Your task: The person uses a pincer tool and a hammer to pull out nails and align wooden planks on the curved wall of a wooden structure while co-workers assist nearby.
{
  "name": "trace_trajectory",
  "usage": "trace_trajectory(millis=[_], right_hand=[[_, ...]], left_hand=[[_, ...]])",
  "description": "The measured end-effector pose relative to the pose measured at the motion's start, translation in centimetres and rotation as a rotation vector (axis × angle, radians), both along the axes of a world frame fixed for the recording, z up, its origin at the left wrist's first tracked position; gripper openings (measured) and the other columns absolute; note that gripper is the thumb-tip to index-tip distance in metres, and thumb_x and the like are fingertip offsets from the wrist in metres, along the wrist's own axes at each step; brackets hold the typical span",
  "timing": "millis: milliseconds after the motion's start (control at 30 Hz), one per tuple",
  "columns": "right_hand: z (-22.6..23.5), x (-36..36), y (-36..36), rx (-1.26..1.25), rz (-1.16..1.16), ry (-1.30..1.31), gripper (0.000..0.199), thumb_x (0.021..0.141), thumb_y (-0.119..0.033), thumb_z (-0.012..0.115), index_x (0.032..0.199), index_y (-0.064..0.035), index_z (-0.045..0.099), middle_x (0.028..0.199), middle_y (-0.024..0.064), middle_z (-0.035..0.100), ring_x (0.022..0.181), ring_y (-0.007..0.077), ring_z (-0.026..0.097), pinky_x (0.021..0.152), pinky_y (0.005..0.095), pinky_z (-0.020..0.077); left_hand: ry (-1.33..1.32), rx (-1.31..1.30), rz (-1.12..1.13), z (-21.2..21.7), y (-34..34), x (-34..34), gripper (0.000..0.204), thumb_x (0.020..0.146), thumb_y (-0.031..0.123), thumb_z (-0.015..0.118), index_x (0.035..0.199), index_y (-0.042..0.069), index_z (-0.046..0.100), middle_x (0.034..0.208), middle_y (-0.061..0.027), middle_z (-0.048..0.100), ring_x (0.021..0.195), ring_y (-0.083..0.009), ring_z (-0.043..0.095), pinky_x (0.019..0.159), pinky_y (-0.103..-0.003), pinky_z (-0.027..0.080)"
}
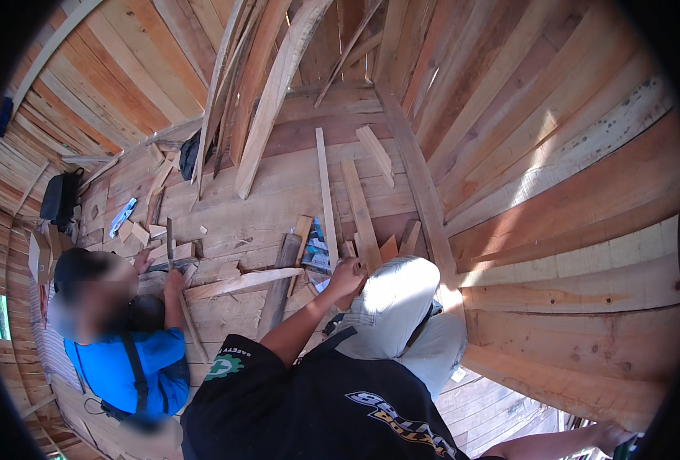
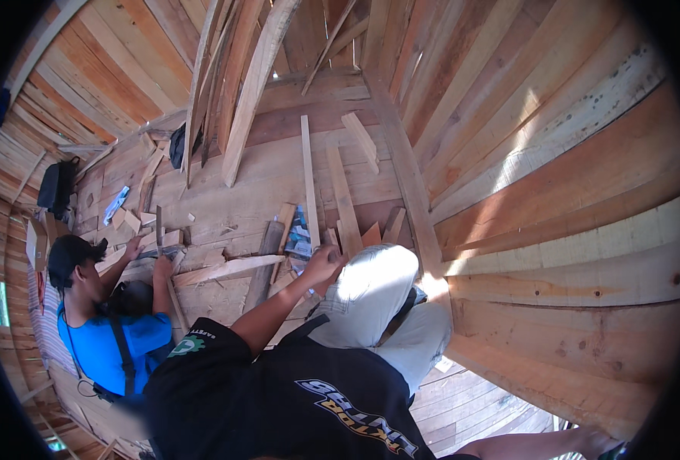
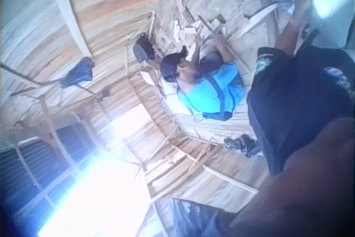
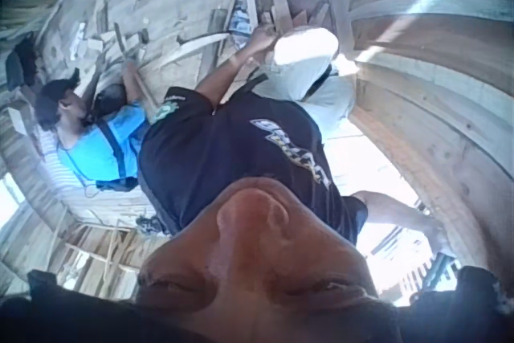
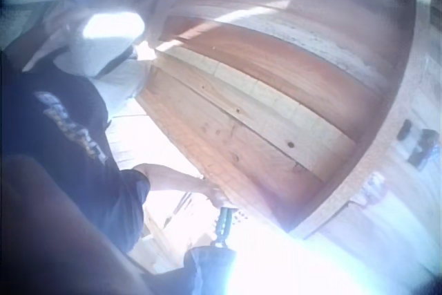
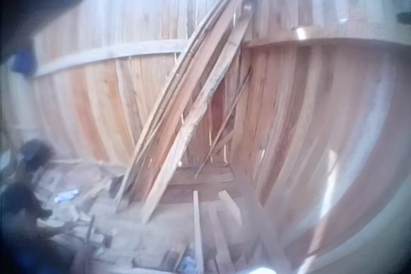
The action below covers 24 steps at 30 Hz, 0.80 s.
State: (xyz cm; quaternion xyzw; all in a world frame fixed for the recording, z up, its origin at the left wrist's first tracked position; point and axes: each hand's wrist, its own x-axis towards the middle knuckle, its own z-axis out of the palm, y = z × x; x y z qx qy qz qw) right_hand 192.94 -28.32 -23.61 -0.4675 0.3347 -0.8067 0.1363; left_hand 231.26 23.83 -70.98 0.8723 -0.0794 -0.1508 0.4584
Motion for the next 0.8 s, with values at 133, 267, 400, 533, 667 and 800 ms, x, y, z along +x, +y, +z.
trace_trajectory(millis=[133,267,400,533,667,800], right_hand=[[-0.9,0.5,-0.4,0.022,0.033,-0.04,0.024,0.094,-0.019,0.063,0.102,0.003,0.062,0.101,0.0104,0.066,0.086,0.0177,0.066,0.078,0.0329,0.0558],[-2.1,1.6,-0.1,0.04,0.069,-0.075,0.024,0.094,-0.019,0.062,0.103,0.0028,0.061,0.101,0.0104,0.066,0.087,0.0178,0.065,0.079,0.0329,0.0555],[-3.2,0.1,0.9,0.056,0.051,-0.112,0.024,0.095,-0.019,0.062,0.104,0.0026,0.061,0.102,0.0104,0.066,0.087,0.018,0.065,0.079,0.0329,0.0553],[-4.0,1.4,0.9,0.061,0.071,-0.113,0.024,0.095,-0.019,0.061,0.105,0.0024,0.061,0.103,0.0104,0.065,0.088,0.0181,0.065,0.08,0.0329,0.055],[-3.9,2.5,1.2,0.063,0.062,-0.093,0.024,0.095,-0.019,0.061,0.106,0.0022,0.06,0.103,0.0104,0.065,0.089,0.0182,0.065,0.08,0.0329,0.0547],[-4.6,2.9,1.7,0.095,0.03,-0.078,0.024,0.095,-0.019,0.06,0.107,0.002,0.06,0.104,0.0104,0.065,0.09,0.0183,0.065,0.081,0.0329,0.0544]], left_hand=[[0.035,0.207,-0.227,-7.4,4.3,-2.2,0.04,0.082,0.03,0.064,0.111,0.002,0.063,0.099,-0.0243,0.067,0.098,-0.0435,0.063,0.084,-0.049,0.051],[-0.103,0.065,-0.439,-10.2,3.9,-4.4,0.046,0.085,0.03,0.063,0.123,0.005,0.057,0.112,-0.0246,0.066,0.109,-0.0416,0.061,0.095,-0.051,0.047],[-0.256,-0.363,-0.362,-7.5,1.6,-4.0,0.052,0.087,0.03,0.063,0.133,0.011,0.049,0.115,-0.0235,0.065,0.111,-0.0408,0.061,0.098,-0.049,0.045],[-0.317,-0.467,-0.34,-7.6,2.1,-4.6,0.061,0.088,0.03,0.064,0.144,0.016,0.041,0.118,-0.0224,0.065,0.113,-0.04,0.061,0.1,-0.048,0.044],[-0.073,-0.113,-0.391,-8.3,3.1,-3.6,0.057,0.088,0.03,0.064,0.14,0.018,0.044,0.114,-0.0221,0.067,0.11,-0.0405,0.063,0.097,-0.048,0.048],[0.3,0.355,-0.406,-8.9,5.0,-0.3,0.039,0.088,0.028,0.06,0.125,0.016,0.06,0.116,-0.0218,0.066,0.112,-0.0409,0.062,0.094,-0.051,0.05]])
